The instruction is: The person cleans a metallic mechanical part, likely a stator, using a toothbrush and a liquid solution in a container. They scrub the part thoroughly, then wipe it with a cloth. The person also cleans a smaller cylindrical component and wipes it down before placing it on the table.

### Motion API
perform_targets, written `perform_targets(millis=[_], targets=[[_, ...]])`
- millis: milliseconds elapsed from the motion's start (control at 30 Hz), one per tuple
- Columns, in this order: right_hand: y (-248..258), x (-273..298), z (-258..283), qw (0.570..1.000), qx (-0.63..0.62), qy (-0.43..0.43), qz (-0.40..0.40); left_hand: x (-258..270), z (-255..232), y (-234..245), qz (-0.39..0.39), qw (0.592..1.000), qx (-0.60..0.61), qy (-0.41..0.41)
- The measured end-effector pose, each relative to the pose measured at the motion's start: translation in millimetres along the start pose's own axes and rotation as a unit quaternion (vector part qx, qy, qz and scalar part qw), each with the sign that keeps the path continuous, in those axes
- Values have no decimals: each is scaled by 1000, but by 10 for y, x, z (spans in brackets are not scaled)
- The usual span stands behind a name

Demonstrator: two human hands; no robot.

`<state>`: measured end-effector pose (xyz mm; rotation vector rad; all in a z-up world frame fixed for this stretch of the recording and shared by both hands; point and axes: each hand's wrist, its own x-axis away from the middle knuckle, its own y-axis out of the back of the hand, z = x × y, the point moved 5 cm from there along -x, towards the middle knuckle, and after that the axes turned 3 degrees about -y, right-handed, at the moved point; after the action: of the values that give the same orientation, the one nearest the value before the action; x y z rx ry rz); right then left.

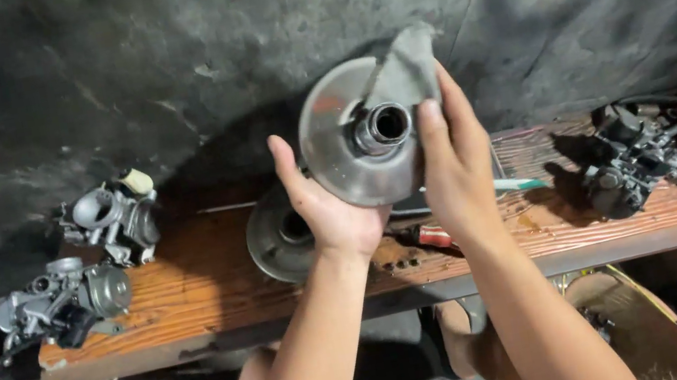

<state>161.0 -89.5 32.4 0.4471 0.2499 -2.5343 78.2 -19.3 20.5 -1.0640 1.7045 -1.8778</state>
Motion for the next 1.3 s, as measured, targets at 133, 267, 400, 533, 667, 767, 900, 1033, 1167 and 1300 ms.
perform_targets(millis=[133,267,400,533,667,767,900,1033,1167,1300], targets=[[-168,133,-32,931,293,195,100,49,-112,65,-56,997,-2,-51],[-256,248,-120,920,304,193,151,153,-159,55,-95,993,-18,-72],[-338,406,-255,910,336,170,172,223,-184,29,-142,986,-8,-82],[-464,449,-280,912,321,179,184,215,-337,18,-159,983,-21,-92],[-508,434,-289,911,314,194,184,143,-436,63,-156,985,-11,-78],[-446,399,-222,901,328,231,161,122,-513,75,-144,986,44,-67],[-273,215,-216,895,367,220,123,19,-574,136,-94,995,15,-8],[-205,66,-226,935,288,147,146,-6,-596,196,-70,997,0,33],[-255,-13,-129,952,247,109,143,-90,-649,281,-53,998,-5,42],[-323,-83,-106,967,182,45,173,-118,-658,315,-34,998,-13,51]])
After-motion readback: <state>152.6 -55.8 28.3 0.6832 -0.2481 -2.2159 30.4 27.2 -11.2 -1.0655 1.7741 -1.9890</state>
